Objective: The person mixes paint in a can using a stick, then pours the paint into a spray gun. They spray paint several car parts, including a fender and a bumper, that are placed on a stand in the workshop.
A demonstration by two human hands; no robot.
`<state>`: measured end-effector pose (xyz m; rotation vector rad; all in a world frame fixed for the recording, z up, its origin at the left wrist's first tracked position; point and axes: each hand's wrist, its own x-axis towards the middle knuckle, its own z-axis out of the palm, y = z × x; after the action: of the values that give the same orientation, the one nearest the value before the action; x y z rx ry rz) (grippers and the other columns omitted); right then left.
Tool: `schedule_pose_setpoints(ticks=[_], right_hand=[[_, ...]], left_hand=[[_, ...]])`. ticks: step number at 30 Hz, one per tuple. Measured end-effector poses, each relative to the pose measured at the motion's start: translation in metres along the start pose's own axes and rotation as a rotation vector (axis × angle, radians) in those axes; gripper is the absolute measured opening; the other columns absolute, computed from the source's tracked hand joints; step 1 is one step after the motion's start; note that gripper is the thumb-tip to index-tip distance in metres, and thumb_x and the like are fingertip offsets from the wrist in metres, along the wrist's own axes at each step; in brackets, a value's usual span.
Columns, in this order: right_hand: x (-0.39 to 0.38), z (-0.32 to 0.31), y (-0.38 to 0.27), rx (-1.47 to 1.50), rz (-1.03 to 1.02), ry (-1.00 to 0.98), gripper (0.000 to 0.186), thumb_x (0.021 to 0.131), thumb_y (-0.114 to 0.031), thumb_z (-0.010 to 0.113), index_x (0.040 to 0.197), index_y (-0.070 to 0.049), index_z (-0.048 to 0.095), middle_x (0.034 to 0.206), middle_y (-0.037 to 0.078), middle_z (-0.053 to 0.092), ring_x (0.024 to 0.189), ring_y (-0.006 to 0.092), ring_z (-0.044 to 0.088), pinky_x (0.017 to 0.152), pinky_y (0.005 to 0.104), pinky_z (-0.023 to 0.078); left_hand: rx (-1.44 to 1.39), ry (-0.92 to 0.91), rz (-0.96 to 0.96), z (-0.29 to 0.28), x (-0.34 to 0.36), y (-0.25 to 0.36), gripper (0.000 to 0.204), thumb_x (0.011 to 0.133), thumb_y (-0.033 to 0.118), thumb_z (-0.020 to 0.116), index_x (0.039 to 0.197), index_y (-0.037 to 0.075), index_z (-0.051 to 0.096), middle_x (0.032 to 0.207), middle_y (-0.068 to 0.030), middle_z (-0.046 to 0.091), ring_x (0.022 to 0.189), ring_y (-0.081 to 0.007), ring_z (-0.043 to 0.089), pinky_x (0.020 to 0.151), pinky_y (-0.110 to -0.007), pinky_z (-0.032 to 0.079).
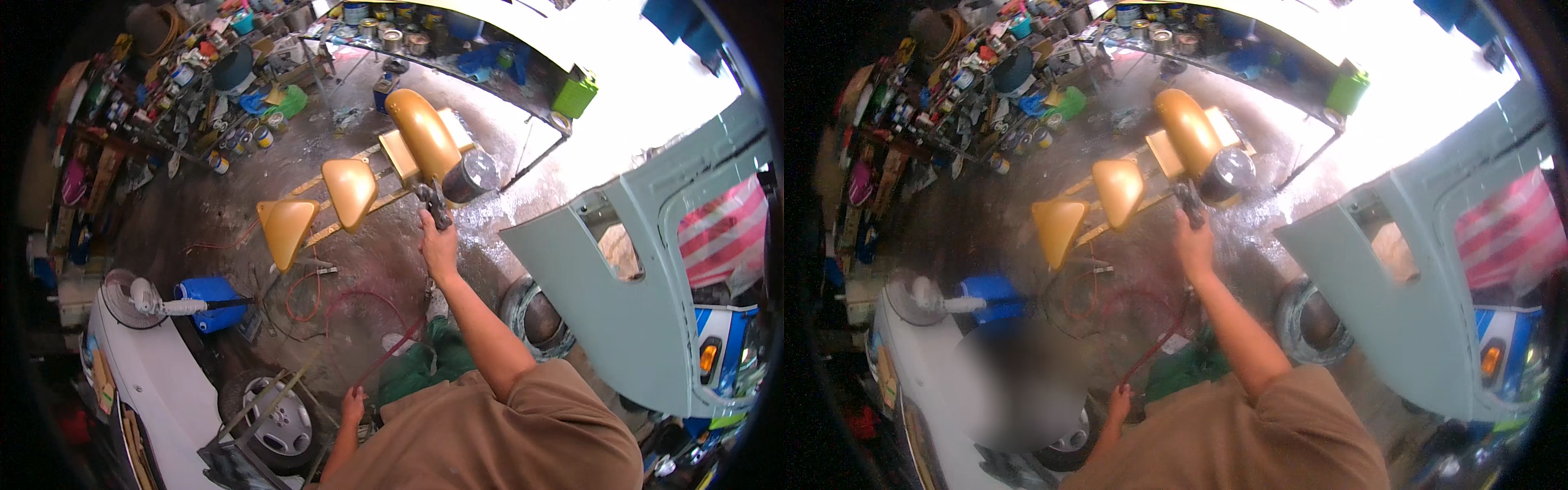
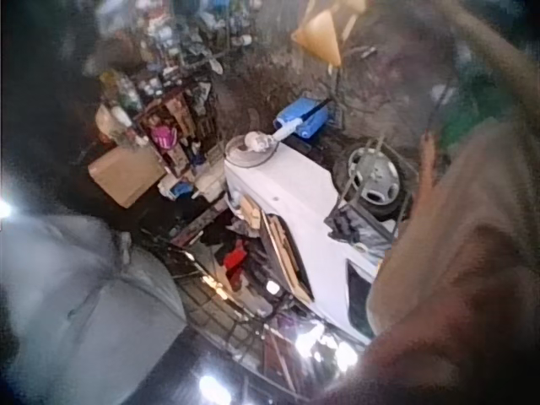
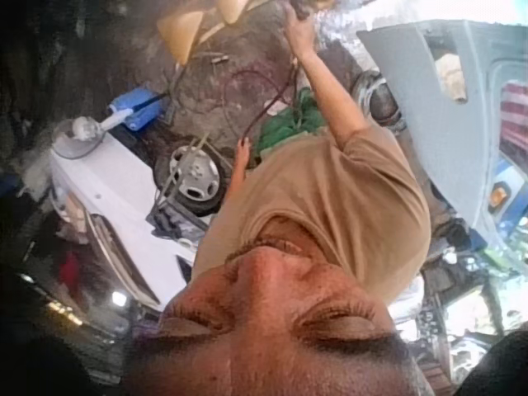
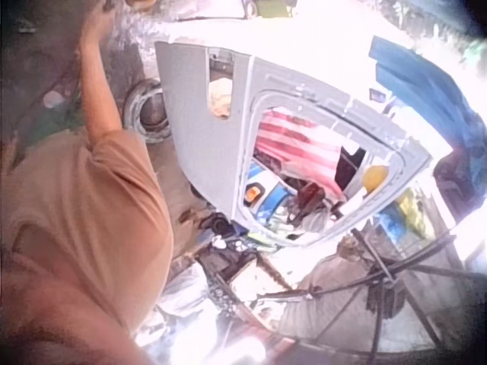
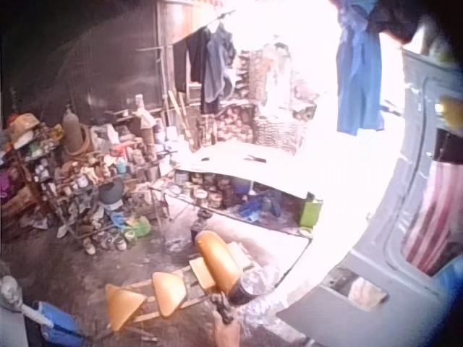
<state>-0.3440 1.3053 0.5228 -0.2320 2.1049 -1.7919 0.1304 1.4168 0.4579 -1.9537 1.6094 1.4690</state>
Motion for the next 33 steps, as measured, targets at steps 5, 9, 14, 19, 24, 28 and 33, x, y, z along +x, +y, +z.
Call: schedule_pose_setpoints(ticks=[5, 9, 14, 19, 24, 28, 33], right_hand=[[-0.061, -0.058, 0.031, -0.069, 0.165, 0.168, 0.034, 0.098, -0.031, 0.066, 0.115, -0.004, 0.057, 0.081, 0.006, 0.064, 0.048, 0.0111, 0.053, 0.043, 0.0277, 0.043], [-0.105, -0.116, 0.012, 0.099, 0.281, 0.264, 0.034, 0.098, -0.031, 0.066, 0.116, -0.004, 0.056, 0.086, 0.007, 0.065, 0.049, 0.0111, 0.054, 0.043, 0.0276, 0.043], [-0.12, -0.175, -0.003, -0.074, 0.187, 0.185, 0.065, 0.093, -0.041, 0.072, 0.133, 0.007, 0.054, 0.08, 0.012, 0.067, 0.055, 0.0179, 0.061, 0.05, 0.032, 0.048], [-0.096, -0.209, -0.026, -0.267, 0.236, -0.161, 0.064, 0.092, -0.041, 0.073, 0.136, 0.002, 0.055, 0.078, 0.015, 0.068, 0.057, 0.0182, 0.063, 0.054, 0.0336, 0.05], [-0.041, -0.225, -0.043, -0.495, 0.202, -0.406, 0.072, 0.093, -0.052, 0.068, 0.14, 0.001, 0.052, 0.099, 0.027, 0.071, 0.091, 0.0363, 0.072, 0.083, 0.044, 0.055], [0.021, -0.242, -0.043, -0.594, 0.097, -0.293, 0.071, 0.094, -0.05, 0.066, 0.141, 0.001, 0.051, 0.115, 0.033, 0.066, 0.112, 0.0462, 0.063, 0.096, 0.0484, 0.05], [0.102, -0.258, -0.03, -0.32, 0.145, -0.173, 0.072, 0.095, -0.047, 0.065, 0.139, 0.008, 0.049, 0.117, 0.034, 0.065, 0.114, 0.0467, 0.063, 0.096, 0.0475, 0.05]], left_hand=[[0.13, -0.069, 0.044, -0.03, 0.01, -0.058, 0.041, 0.102, 0.039, 0.053, 0.118, 0.003, 0.064, 0.1, -0.0161, 0.074, 0.099, -0.0334, 0.069, 0.088, -0.042, 0.05], [0.233, -0.114, 0.088, -0.038, 0.021, -0.066, 0.036, 0.101, 0.037, 0.055, 0.118, 0.007, 0.066, 0.102, -0.0149, 0.074, 0.099, -0.0318, 0.069, 0.086, -0.042, 0.051], [0.326, -0.243, 0.204, -0.02, 0.026, -0.026, 0.035, 0.099, 0.038, 0.057, 0.119, 0.011, 0.066, 0.107, -0.0137, 0.073, 0.103, -0.0338, 0.068, 0.087, -0.044, 0.051], [0.432, -0.294, 0.255, 0.018, 0.016, 0.027, 0.037, 0.096, 0.045, 0.058, 0.121, 0.018, 0.066, 0.11, -0.0128, 0.072, 0.107, -0.0345, 0.067, 0.087, -0.047, 0.05], [0.463, -0.294, 0.36, 0.059, 0.013, 0.061, 0.04, 0.094, 0.047, 0.06, 0.121, 0.019, 0.066, 0.111, -0.0114, 0.073, 0.107, -0.0342, 0.067, 0.087, -0.046, 0.051], [0.537, -0.226, 0.297, 0.087, -0.035, 0.135, 0.04, 0.093, 0.046, 0.061, 0.121, 0.019, 0.066, 0.11, -0.0111, 0.074, 0.105, -0.0342, 0.068, 0.085, -0.046, 0.051], [0.367, -0.085, 0.248, 0.123, -0.049, 0.149, 0.035, 0.092, 0.039, 0.065, 0.113, 0.011, 0.069, 0.102, -0.0136, 0.074, 0.096, -0.0321, 0.07, 0.081, -0.043, 0.052]])
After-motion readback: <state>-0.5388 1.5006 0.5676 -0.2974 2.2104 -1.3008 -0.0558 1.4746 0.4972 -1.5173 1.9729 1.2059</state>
